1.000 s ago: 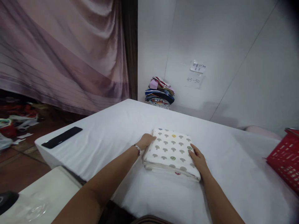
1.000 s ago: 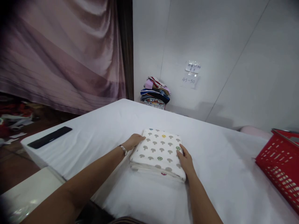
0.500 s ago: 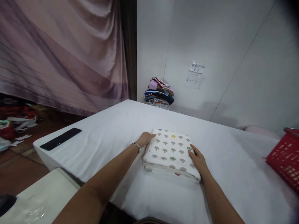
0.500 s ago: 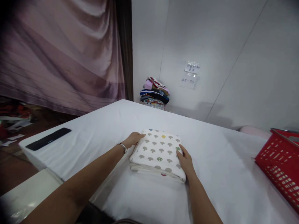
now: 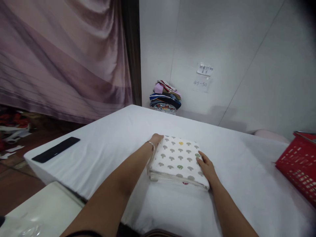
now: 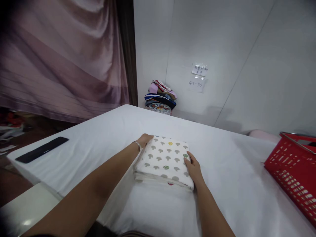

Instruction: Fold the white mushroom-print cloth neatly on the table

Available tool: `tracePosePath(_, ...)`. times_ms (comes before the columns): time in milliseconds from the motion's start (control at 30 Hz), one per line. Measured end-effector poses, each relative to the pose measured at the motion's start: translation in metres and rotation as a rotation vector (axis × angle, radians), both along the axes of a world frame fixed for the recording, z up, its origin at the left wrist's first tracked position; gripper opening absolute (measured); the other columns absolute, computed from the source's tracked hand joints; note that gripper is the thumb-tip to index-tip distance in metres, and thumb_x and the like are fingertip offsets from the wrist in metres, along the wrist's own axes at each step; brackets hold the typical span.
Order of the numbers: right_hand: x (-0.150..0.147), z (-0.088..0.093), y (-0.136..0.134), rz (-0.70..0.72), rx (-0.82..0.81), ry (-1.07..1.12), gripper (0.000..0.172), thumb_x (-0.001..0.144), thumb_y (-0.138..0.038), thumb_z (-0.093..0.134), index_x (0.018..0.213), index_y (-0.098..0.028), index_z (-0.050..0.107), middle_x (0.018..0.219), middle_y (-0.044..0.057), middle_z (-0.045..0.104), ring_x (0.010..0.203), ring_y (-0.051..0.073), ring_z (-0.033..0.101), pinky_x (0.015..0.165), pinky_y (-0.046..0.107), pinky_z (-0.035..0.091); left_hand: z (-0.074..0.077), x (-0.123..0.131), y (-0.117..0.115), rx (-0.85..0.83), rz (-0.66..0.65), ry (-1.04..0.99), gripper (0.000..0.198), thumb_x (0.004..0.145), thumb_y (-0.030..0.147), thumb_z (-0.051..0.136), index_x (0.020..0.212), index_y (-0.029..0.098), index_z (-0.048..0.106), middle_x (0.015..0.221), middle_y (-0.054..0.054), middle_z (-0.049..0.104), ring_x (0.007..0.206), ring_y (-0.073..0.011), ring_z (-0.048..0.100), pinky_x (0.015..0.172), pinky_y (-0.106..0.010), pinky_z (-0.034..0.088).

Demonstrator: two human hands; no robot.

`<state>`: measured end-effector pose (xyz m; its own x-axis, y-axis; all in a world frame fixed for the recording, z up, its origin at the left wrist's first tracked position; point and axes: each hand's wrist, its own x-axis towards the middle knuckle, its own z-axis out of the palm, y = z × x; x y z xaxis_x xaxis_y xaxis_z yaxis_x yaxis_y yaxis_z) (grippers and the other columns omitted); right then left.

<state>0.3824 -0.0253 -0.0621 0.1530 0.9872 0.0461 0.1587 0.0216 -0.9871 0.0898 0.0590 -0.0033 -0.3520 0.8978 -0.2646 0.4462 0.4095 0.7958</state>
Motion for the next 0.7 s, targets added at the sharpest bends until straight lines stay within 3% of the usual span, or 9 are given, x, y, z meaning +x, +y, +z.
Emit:
tracePosePath(133, -0.001, 0.001, -0.002, 0.019, 0.006, 0.004, 0.051, 0.069, -0.039, 0.064, 0.117, -0.022, 0.058, 0.117, 0.004, 0.062, 0.11, 0.024, 0.055, 0.096, 0.038, 0.042, -0.006, -0.002, 0.001, -0.003, -0.024, 0.012, 0.021, 0.081, 0.031, 0.056, 0.082, 0.011, 0.061, 0.079, -0.007, 0.067, 0.07, -0.0143, 0.062, 0.061, -0.025, 0.046)
tracePosePath(300, 0.001, 0.0, -0.001, 0.025, 0.023, -0.025, 0.051, 0.07, -0.038, 0.063, 0.119, -0.021, 0.057, 0.122, 0.005, 0.059, 0.114, 0.023, 0.052, 0.097, 0.037, 0.041, 0.003, -0.01, -0.003, 0.032, -0.085, 0.177, 0.026, 0.071, 0.037, 0.063, 0.062, 0.013, 0.059, 0.08, -0.014, 0.065, 0.088, -0.0276, 0.061, 0.068, -0.028, 0.043)
tracePosePath(400, 0.002, -0.002, 0.001, 0.025, 0.011, -0.04, 0.051, 0.071, -0.037, 0.063, 0.119, -0.021, 0.057, 0.123, 0.005, 0.057, 0.115, 0.022, 0.051, 0.099, 0.037, 0.039, 0.01, -0.016, -0.012, 0.078, -0.134, 0.27, 0.031, 0.071, 0.043, 0.061, 0.057, 0.015, 0.056, 0.083, -0.014, 0.065, 0.096, -0.0299, 0.057, 0.075, -0.03, 0.041)
tracePosePath(500, 0.002, -0.002, 0.001, 0.028, 0.004, -0.045, 0.053, 0.071, -0.038, 0.063, 0.12, -0.021, 0.056, 0.124, 0.006, 0.057, 0.115, 0.022, 0.051, 0.1, 0.037, 0.038, 0.013, -0.021, -0.025, 0.1, -0.165, 0.306, 0.033, 0.074, 0.046, 0.055, 0.06, 0.016, 0.055, 0.083, -0.012, 0.065, 0.093, -0.0275, 0.058, 0.073, -0.03, 0.041)
tracePosePath(700, 0.0, 0.005, -0.003, 0.012, -0.004, -0.06, 0.053, 0.07, -0.038, 0.062, 0.12, -0.02, 0.056, 0.122, 0.006, 0.058, 0.114, 0.022, 0.052, 0.098, 0.037, 0.039, 0.005, -0.028, -0.052, 0.075, -0.208, 0.193, 0.034, 0.082, 0.044, 0.043, 0.066, 0.017, 0.053, 0.074, -0.006, 0.064, 0.06, -0.0137, 0.058, 0.056, -0.023, 0.042)
